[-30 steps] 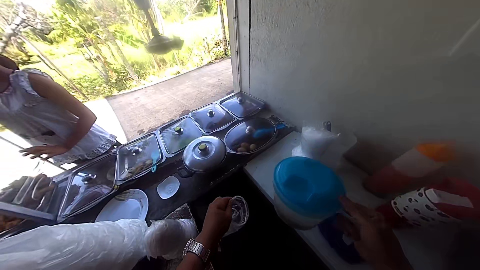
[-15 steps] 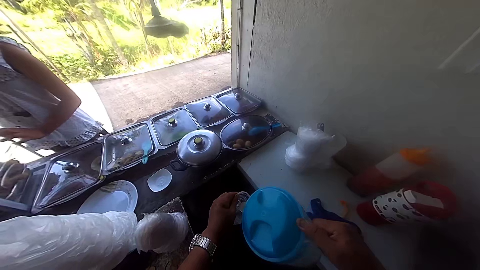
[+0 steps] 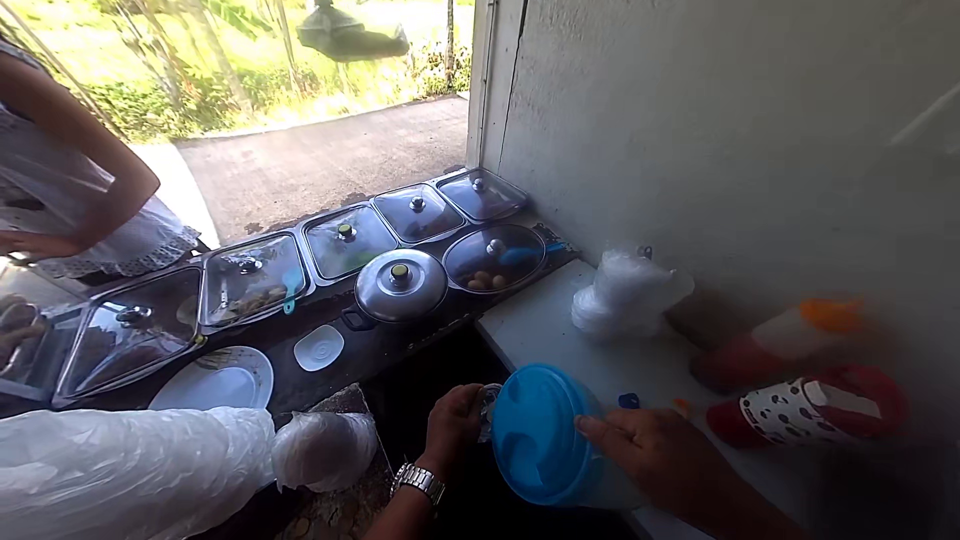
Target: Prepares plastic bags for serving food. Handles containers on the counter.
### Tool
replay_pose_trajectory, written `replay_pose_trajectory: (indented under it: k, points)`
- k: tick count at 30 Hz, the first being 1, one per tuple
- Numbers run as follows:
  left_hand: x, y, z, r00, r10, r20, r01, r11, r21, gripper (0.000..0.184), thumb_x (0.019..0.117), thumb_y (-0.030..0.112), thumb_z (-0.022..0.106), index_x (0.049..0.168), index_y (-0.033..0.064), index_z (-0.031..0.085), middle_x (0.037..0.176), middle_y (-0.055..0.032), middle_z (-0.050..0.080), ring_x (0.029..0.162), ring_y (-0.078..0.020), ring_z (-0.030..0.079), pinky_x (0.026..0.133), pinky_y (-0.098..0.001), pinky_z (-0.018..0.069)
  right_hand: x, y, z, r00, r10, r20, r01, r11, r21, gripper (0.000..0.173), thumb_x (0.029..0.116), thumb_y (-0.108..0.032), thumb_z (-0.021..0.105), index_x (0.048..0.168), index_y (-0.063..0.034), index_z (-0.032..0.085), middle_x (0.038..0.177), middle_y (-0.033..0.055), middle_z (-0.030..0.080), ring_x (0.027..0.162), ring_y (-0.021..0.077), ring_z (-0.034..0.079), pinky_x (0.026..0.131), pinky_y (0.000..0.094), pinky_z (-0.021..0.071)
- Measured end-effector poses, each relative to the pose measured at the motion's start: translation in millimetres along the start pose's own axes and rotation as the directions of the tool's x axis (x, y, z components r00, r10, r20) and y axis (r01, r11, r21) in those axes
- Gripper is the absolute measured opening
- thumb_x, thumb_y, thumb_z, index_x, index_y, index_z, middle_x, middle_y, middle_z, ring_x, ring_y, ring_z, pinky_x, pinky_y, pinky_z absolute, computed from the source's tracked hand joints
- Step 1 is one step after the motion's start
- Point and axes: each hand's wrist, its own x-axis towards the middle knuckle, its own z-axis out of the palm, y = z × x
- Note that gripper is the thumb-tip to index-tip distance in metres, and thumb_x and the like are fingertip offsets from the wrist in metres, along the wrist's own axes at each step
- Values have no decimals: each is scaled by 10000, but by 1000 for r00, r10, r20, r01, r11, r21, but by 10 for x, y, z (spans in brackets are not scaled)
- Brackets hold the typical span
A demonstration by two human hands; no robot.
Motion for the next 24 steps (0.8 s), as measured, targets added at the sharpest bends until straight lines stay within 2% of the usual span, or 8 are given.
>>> replay_pose_trajectory:
  k: [12,24]
  points:
    - [-113,-120,109,1000,-3,-10,2,997,-73,268,1052,310,545,1117,202,783,1048,71,753,1026,-28,682,964,-290,554,147,-215,-157,991,2,136,25,980,-197,671,991,-710,369,589,-182,473,537,-1,441,531,177,509,502,425,390]
    - [-114,-97,53,999,-28,-37,22,988,-150,234,1035,271,580,1099,176,784,1043,57,757,1013,-26,689,956,-272,558,171,-140,-63,994,-13,111,28,990,-138,662,992,-696,387,580,-181,451,528,-2,422,521,175,492,500,430,385]
